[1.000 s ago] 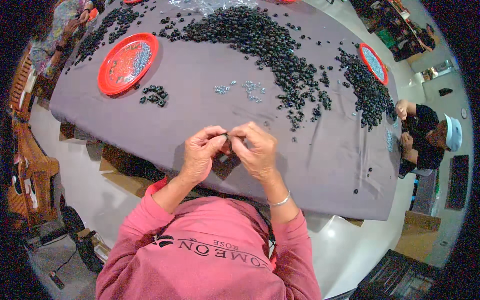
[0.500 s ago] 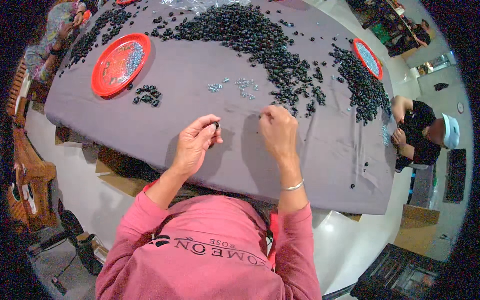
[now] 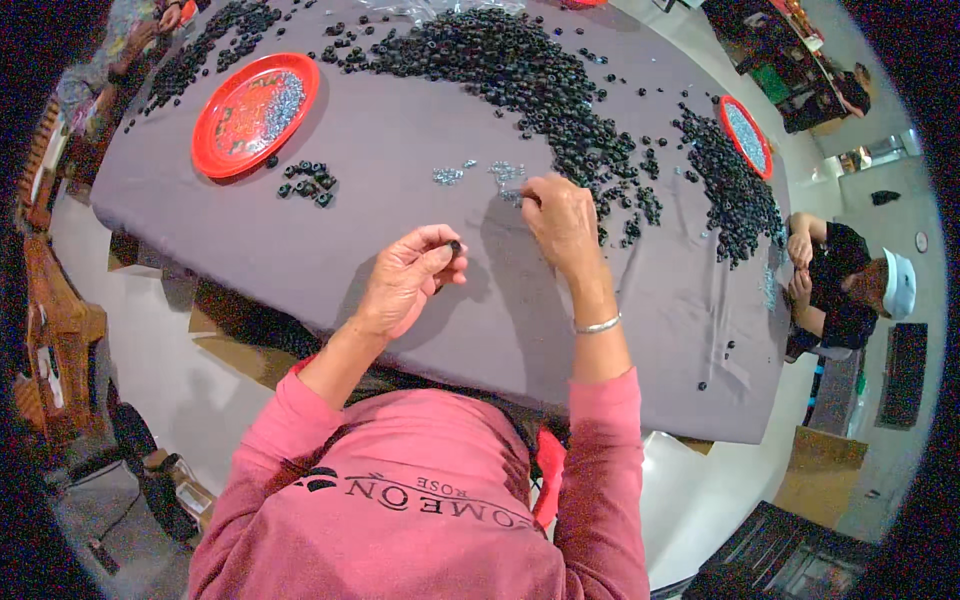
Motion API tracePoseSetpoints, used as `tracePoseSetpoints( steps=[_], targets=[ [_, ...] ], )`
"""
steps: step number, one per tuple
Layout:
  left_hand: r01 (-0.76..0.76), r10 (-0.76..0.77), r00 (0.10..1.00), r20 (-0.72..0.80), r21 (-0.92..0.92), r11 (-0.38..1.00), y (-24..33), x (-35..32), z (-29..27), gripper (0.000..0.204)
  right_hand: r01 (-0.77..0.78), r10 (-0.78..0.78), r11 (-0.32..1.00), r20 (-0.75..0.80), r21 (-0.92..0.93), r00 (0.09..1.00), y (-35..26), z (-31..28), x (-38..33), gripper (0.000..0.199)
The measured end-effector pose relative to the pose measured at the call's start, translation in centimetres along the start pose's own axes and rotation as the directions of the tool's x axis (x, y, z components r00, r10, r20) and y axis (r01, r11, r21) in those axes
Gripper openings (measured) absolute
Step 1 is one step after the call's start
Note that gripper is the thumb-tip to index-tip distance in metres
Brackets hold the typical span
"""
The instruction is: The person sorts and inspects small black plastic rings and silver pins by hand on a workbench.
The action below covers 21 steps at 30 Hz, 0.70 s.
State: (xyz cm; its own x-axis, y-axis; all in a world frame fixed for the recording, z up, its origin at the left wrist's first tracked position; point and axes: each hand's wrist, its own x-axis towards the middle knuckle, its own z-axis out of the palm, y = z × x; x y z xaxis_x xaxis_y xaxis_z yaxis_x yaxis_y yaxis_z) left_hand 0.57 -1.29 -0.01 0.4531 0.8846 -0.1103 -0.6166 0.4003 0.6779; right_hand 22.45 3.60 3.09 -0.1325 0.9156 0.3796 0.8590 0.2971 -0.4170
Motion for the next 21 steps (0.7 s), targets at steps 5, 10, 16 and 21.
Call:
tracePoseSetpoints(
  steps=[5, 10, 16, 21],
  targets=[
    [0.013, -0.013, 1.000, -0.017, -0.004, 1.000, 0.6, -0.1, -0.1, 0.016, 0.043, -0.034, 0.991, 0.073, -0.127, 0.997, -0.7, 0.2, 0.7, 0.012],
    [0.028, -0.028, 1.000, -0.008, -0.002, 1.000, 0.5, 0.0, 0.0, 0.016, 0.001, 0.004, 0.998, 0.079, -0.060, 0.997, -0.7, 0.1, 0.8, 0.012],
    [0.036, -0.036, 0.999, 0.000, -0.004, 0.999, 0.4, -0.3, -0.2, 0.017, 0.020, -0.015, 0.997, 0.071, -0.069, 0.997, -1.0, 0.7, 1.0, 0.011],
    [0.034, -0.034, 0.999, 0.004, -0.001, 0.999, 0.4, -0.5, -0.3, 0.017, 0.046, -0.041, 0.995, 0.059, -0.085, 0.997, -1.0, 1.0, 0.8, 0.009]
  ],
)
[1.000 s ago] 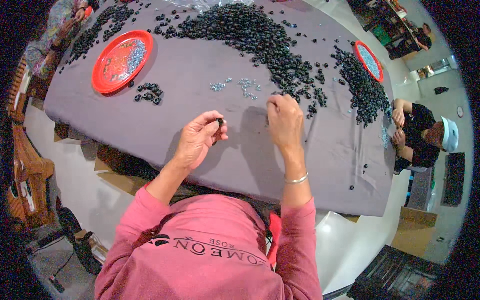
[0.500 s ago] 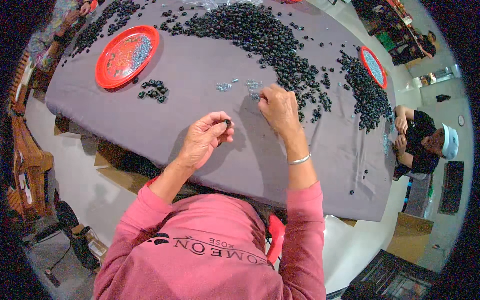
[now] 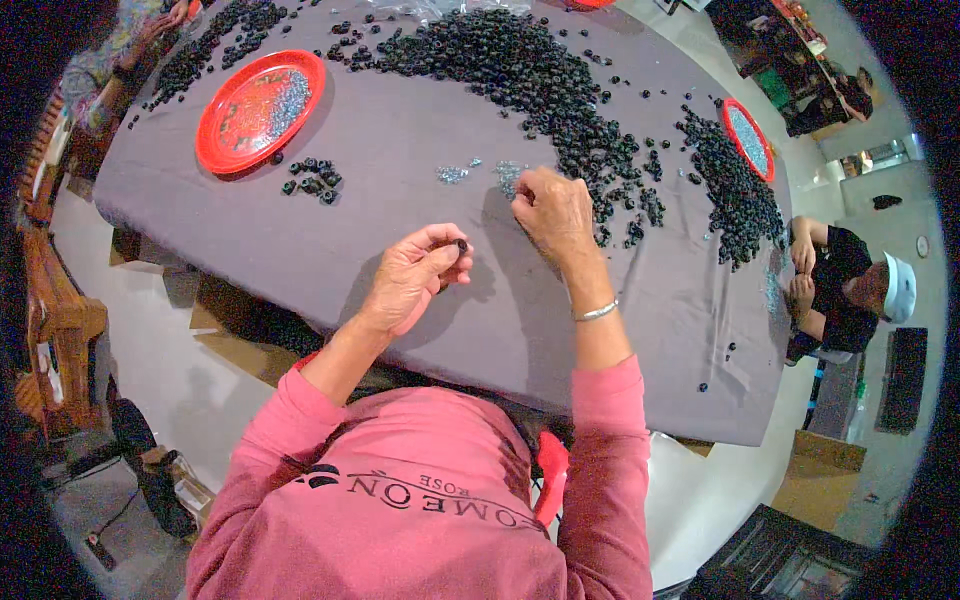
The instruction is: The person sorts and inspects small black plastic rings and silver pins by hand on a workbench.
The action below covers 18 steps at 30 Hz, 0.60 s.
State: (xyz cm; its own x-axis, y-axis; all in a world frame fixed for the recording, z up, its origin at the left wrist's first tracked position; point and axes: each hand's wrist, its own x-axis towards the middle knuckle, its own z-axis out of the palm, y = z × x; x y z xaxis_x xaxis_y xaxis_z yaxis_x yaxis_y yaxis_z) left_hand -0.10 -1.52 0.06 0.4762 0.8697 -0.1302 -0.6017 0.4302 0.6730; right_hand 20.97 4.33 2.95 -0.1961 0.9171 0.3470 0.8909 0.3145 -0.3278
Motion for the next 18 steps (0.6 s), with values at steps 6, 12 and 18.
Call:
tracePoseSetpoints(
  steps=[6, 12, 18],
  targets=[
    [0.003, -0.003, 1.000, -0.008, 0.003, 1.000, -0.1, 0.0, 0.2, 0.015, -0.016, 0.018, 1.000, -0.106, 0.022, 0.994, 0.5, -0.3, -1.2, 0.007],
    [-0.007, 0.007, 1.000, 0.002, 0.013, 1.000, 0.2, -0.3, 0.0, 0.016, 0.064, -0.071, 0.997, -0.333, -0.033, 0.940, -0.6, -1.5, -1.5, 0.006],
    [-0.026, 0.026, 0.999, 0.028, 0.005, 1.000, 0.7, -0.8, 0.1, 0.017, 0.142, -0.156, 0.988, -0.317, -0.066, 0.935, -1.9, -2.4, -0.7, 0.010]
  ],
)
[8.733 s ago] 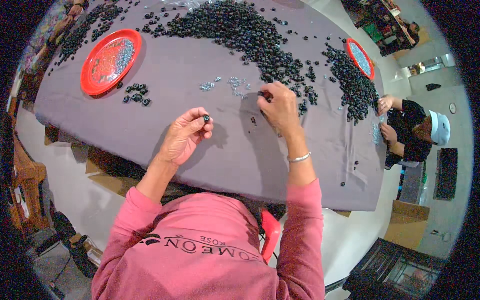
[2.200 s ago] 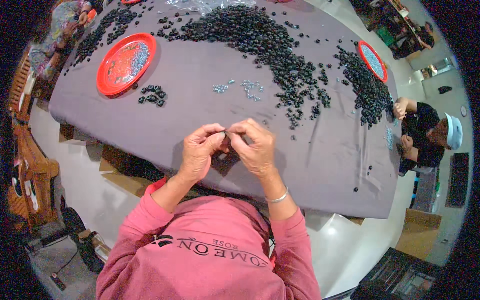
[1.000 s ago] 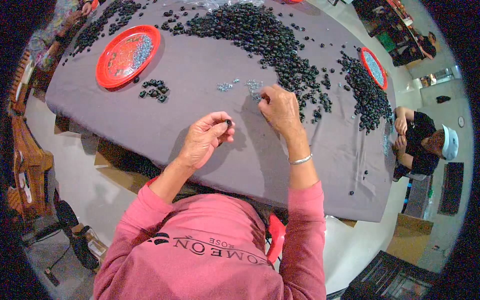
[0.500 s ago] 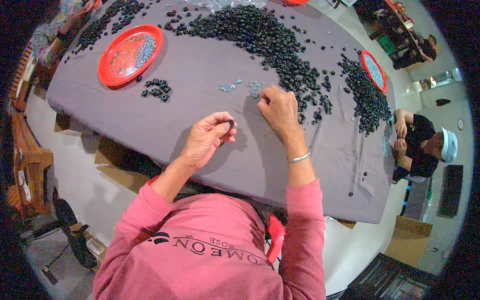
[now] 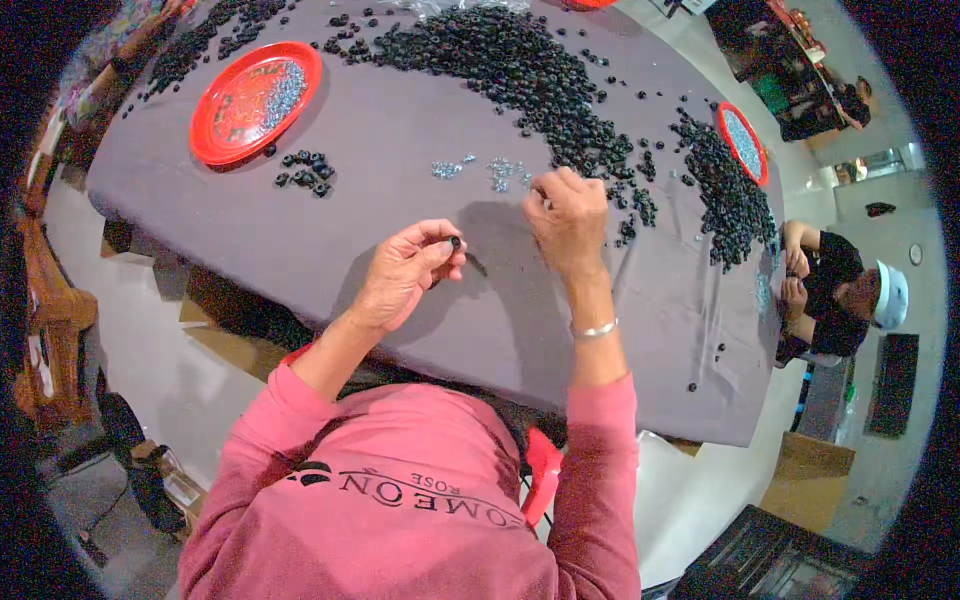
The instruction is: The person sorts and inspects small black plastic rings and silver pins by hand on a workbench.
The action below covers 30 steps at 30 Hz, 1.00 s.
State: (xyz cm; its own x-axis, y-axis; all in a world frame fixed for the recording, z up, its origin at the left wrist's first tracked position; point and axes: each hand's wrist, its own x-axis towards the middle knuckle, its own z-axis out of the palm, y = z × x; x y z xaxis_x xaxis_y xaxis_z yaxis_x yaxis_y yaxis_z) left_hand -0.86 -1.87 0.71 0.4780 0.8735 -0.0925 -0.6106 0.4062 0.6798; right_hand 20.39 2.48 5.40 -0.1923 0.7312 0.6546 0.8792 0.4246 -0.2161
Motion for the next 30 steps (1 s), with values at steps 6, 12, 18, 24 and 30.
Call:
tracePoseSetpoints(
  steps=[6, 12, 18, 24, 30],
  targets=[
    [0.031, -0.031, 0.998, -0.050, -0.017, 0.999, -0.6, -0.4, -1.4, 0.017, -0.094, 0.098, 0.985, -0.026, 0.147, 0.995, -4.0, 0.7, -2.3, 0.013],
    [0.024, -0.027, 0.997, -0.073, -0.035, 0.999, -0.6, -0.4, -1.3, 0.015, 0.096, -0.093, 0.992, -0.040, 0.083, 0.995, -7.4, 0.6, -2.4, 0.019],
    [0.000, -0.002, 0.999, -0.046, -0.059, 0.998, -1.1, -0.9, -2.5, 0.013, 0.231, -0.232, 0.972, 0.014, 0.041, 0.973, -8.6, 0.8, -2.7, 0.019],
    [-0.002, -0.002, 0.997, -0.079, -0.055, 0.998, -1.3, -1.0, -2.8, 0.013, 0.265, -0.264, 0.964, 0.073, -0.006, 0.962, -9.1, 0.7, -2.7, 0.015],
    [-0.056, 0.057, 0.993, -0.100, 0.014, 0.998, -2.1, -0.3, -2.0, 0.014, 0.329, -0.319, 0.944, 0.199, -0.022, 0.927, -8.7, -0.9, -1.7, 0.014]
  ],
)
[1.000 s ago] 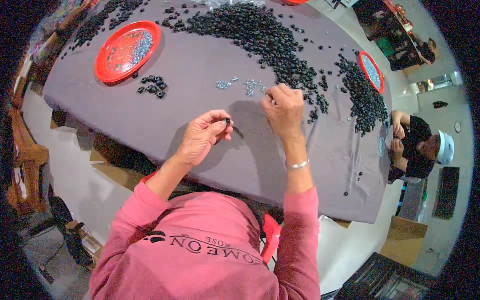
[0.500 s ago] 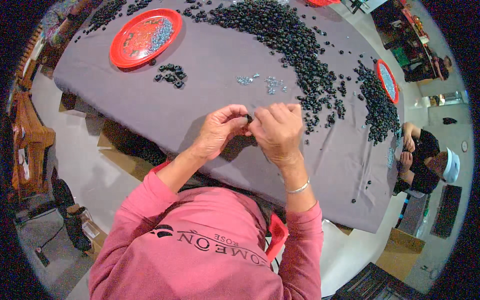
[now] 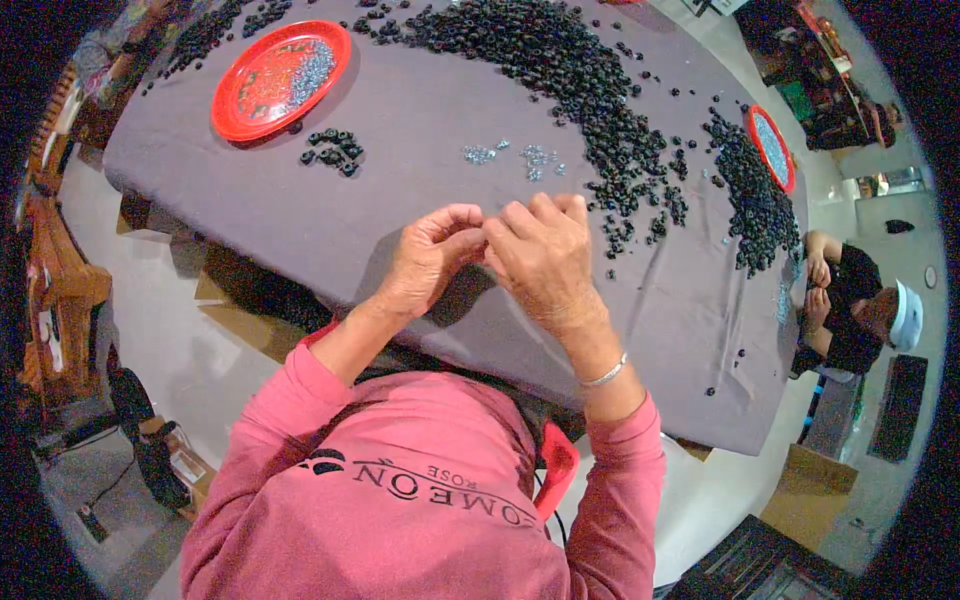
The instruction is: The person sorts and inspects small black plastic rings and silver pins by hand on a workbench.
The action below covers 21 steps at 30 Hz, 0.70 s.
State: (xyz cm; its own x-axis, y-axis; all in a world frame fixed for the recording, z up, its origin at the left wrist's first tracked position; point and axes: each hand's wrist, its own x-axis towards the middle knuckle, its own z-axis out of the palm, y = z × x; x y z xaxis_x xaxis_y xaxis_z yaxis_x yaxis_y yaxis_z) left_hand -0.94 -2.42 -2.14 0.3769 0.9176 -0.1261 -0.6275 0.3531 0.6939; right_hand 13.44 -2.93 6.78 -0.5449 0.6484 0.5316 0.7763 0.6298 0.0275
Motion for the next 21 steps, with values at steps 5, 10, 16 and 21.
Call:
tracePoseSetpoints(
  steps=[5, 10, 16, 21],
  targets=[
    [-0.001, 0.001, 1.000, -0.011, 0.005, 1.000, 0.0, 0.4, 1.5, 0.017, -0.050, 0.050, 0.998, 0.014, 0.023, 0.999, 0.4, -0.1, -0.3, 0.015],
    [0.036, -0.036, 0.999, 0.027, -0.027, 0.999, 0.1, 1.0, 2.1, 0.018, -0.125, 0.144, 0.984, -0.145, 0.129, 0.979, 0.5, 1.4, -2.2, 0.017],
    [0.071, -0.071, 0.997, 0.004, -0.106, 0.992, -0.3, 1.4, 3.0, 0.016, -0.484, 0.615, 0.594, 0.026, 0.642, 0.788, 1.6, -0.6, -4.0, 0.026],
    [0.011, -0.008, 0.998, 0.057, -0.058, 0.998, -0.7, 2.1, 3.1, 0.015, -0.533, 0.895, 0.271, -0.005, 0.801, 0.447, 6.6, -3.4, -8.7, 0.009]
  ],
)
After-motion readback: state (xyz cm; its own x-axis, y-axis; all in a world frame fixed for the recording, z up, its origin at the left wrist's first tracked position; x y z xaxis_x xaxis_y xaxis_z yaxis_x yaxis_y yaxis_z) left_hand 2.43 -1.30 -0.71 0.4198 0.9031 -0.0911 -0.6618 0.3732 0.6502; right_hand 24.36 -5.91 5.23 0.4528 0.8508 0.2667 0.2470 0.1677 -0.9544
